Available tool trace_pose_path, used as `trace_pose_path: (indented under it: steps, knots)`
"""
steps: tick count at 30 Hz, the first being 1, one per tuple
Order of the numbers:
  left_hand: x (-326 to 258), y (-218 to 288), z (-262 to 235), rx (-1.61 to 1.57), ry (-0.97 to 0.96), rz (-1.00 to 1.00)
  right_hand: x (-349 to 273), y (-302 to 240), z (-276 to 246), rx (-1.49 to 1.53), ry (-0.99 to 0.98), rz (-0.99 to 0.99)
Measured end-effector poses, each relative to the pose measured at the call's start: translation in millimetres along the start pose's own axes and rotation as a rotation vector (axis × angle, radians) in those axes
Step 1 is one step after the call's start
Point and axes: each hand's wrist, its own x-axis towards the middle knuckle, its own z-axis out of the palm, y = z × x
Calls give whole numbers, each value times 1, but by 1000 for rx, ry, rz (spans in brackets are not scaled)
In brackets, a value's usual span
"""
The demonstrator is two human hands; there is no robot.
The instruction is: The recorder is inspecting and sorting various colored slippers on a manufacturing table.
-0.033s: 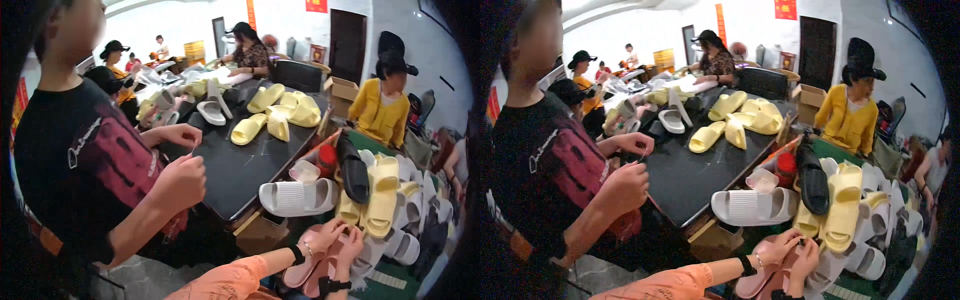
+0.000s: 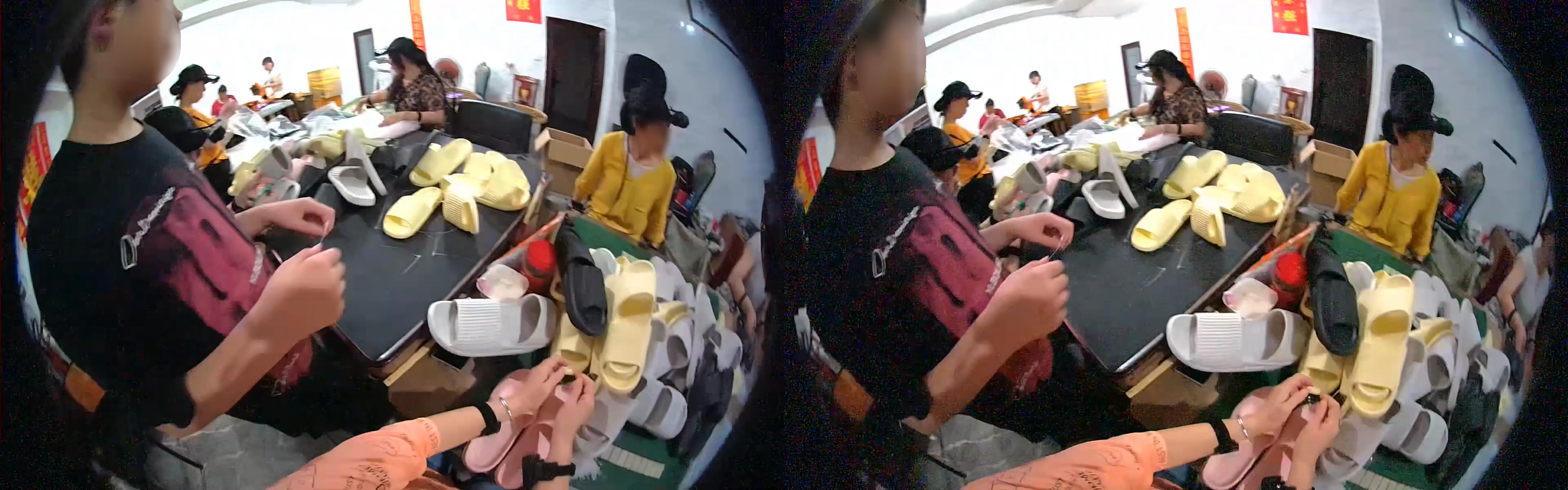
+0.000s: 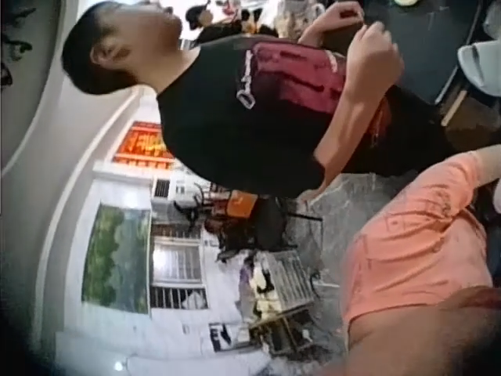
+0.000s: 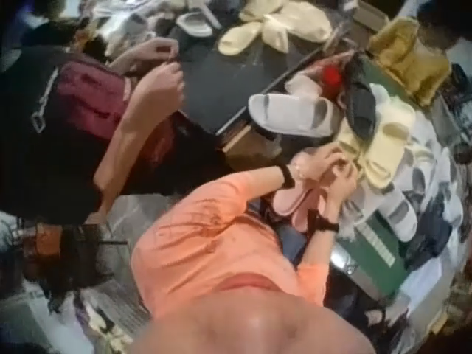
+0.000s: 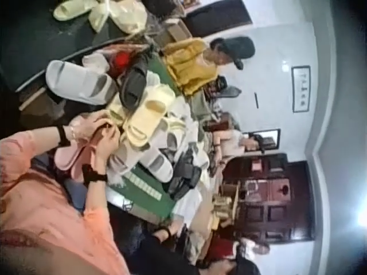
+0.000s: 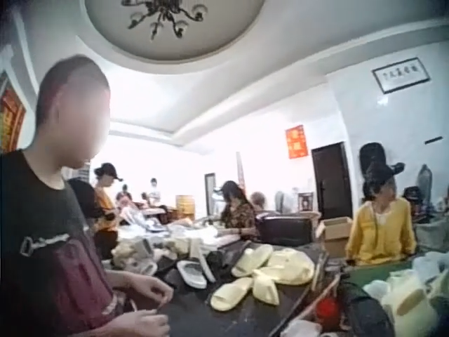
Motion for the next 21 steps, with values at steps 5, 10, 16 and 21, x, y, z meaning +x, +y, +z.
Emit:
trace_pose_path:
  steps: [5, 10, 16, 21]
  knots:
    - [0, -22, 10, 15, 82, 69, -5, -15, 2, -155, -237, 26]
    - [10, -22, 16, -78, 17, 13, 6, 6, 5, -73, -268, -22]
    - [8, -26, 13, 61, 48, 117, 3, 8, 9, -139, -262, -5]
    - [4, -19, 17, 48, 9, -6, 0, -9, 2, 77, -61, 56]
